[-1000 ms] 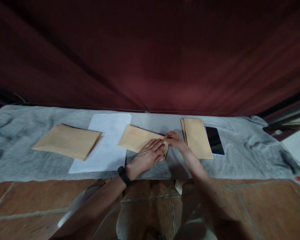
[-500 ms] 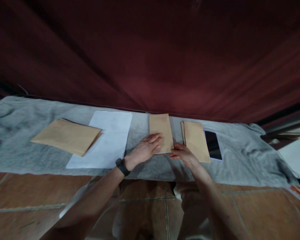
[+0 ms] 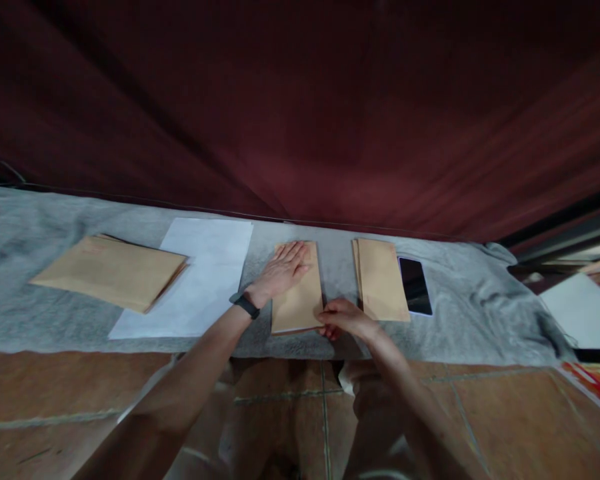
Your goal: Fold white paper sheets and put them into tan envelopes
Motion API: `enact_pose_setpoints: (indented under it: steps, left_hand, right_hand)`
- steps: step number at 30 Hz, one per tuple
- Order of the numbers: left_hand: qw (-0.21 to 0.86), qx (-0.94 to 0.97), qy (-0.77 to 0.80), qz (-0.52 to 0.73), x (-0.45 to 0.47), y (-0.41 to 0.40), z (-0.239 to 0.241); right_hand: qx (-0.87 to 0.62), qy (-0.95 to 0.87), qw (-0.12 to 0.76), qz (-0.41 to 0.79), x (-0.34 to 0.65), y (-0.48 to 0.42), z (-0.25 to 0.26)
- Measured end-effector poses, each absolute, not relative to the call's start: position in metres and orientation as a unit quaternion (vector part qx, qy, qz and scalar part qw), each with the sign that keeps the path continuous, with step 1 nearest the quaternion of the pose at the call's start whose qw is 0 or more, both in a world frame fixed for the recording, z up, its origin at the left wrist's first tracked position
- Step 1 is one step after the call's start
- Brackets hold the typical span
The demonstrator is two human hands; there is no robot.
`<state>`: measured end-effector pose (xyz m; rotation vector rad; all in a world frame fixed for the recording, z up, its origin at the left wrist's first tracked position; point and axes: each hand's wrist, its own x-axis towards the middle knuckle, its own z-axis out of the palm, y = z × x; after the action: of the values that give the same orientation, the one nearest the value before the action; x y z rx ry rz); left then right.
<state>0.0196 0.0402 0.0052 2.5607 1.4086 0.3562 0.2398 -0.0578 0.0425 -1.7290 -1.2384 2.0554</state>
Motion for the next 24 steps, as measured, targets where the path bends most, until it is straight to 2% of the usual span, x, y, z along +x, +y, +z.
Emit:
enact_pose_setpoints:
  steps: [14,24]
  left_hand:
    - [0.095,0.912,0.392,0.069,0.030,0.017,0.003]
    - [0.145,0.932,0.327,0.052,0.026,-0.029,0.007]
  right_hand:
    - [-0.588,-0.434,0.113,0.674,0.238,-0.056,0.029]
    - [-0.601,-0.421,0.161,0.660,0.247,-0.043,0.049]
